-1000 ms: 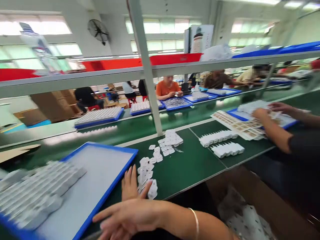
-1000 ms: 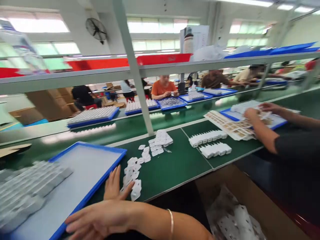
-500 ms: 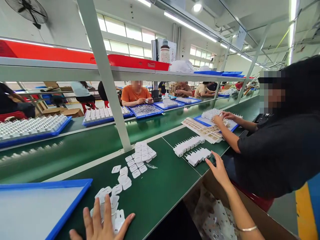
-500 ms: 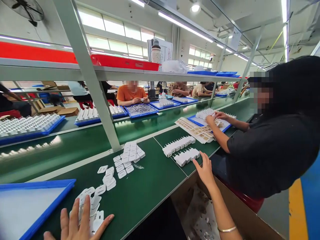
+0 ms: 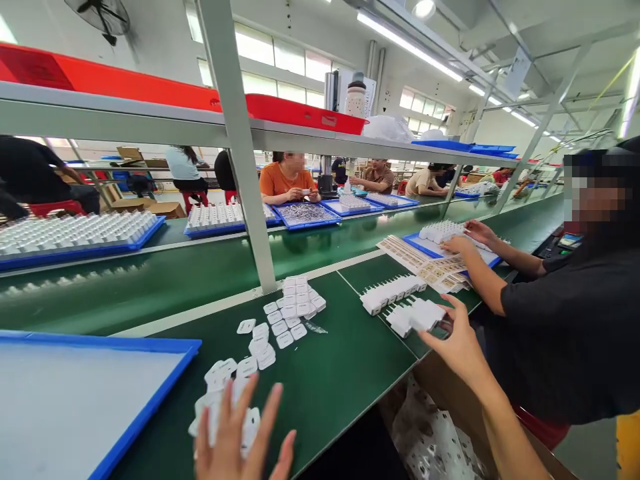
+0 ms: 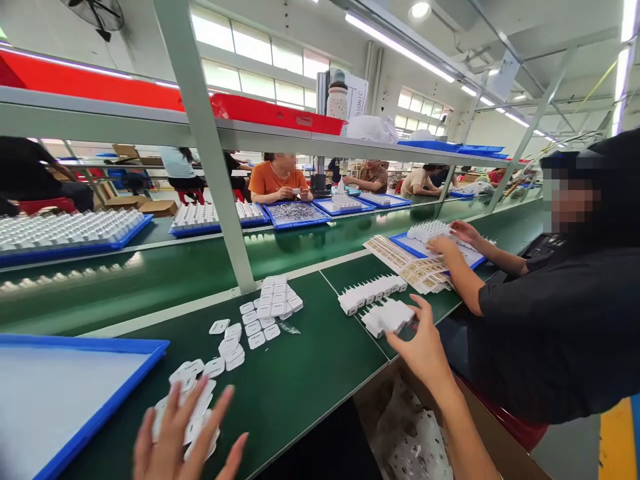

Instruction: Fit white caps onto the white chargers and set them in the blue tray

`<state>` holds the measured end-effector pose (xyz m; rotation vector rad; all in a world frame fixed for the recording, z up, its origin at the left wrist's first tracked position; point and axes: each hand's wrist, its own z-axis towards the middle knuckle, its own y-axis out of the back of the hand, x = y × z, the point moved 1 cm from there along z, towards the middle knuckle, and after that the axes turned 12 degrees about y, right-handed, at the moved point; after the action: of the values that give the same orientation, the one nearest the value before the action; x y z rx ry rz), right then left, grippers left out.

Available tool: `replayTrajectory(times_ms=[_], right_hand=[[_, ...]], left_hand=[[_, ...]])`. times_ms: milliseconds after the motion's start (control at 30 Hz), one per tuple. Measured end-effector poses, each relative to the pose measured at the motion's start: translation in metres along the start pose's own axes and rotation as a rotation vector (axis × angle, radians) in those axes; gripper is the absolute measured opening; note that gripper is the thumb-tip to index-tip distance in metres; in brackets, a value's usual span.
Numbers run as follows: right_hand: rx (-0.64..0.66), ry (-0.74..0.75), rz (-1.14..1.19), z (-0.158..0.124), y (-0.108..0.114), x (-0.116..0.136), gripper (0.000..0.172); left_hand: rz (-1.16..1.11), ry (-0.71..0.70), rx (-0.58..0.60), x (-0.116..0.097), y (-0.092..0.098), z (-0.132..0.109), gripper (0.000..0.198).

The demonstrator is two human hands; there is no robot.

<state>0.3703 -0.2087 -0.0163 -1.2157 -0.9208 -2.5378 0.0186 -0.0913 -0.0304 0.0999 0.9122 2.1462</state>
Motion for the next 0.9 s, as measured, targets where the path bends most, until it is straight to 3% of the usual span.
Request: replayTrajectory(times_ms=[100,167,300,400,467,533,600,667,700,800,900], right_hand=[[0.36,0.061,0.188,-0.024,-0.023,0.07,0.081],[0.584,0.07,0.268,-0.044,-0.042,0.108,0.081],[0.919,0.093,0.341,-0.088,-0.079,0.152,0.084],[1.059,0.094,0.39,-0.11,-0.099,0.166,0.087],[1.169,0.08,0.44,-0.11,-0.109,0.17,0.089],[1.297,0.068,0.506,-0.096,-0.12,0.17,0.079],[1.287,0.128,0.479,-0.073,-0.137,0.168,0.044],[1.114,0.261,0.297,-0.05,-0.159,0.165,0.032],[1.091,0.33,0.219,-0.041,-0.172,0.164,0.03],[1.14,0.495,0.072,-0.031,-0.208,0.165,0.029],[1.184,0.537,0.064,-0.032,-0.234,0.168,0.027]], left_hand=[[-0.076,-0.3,-0.013,-0.03,0.013,-0.002,0.059],[-0.107,-0.371,-0.008,-0.042,0.02,-0.005,0.043],[-0.049,-0.232,0.068,-0.041,0.029,-0.014,0.045],[-0.113,-0.093,0.151,-0.027,0.036,-0.029,0.047],[-0.253,0.032,0.186,-0.015,0.042,-0.041,0.045],[-0.376,0.208,0.198,-0.005,0.05,-0.051,0.044],[-0.453,0.424,0.189,0.003,0.058,-0.059,0.043],[-0.505,0.596,0.183,0.007,0.065,-0.065,0.041],[-0.529,0.646,0.176,0.008,0.067,-0.067,0.041],[-0.558,0.686,0.152,0.01,0.072,-0.07,0.041],[-0.544,0.624,0.161,0.012,0.073,-0.071,0.046]])
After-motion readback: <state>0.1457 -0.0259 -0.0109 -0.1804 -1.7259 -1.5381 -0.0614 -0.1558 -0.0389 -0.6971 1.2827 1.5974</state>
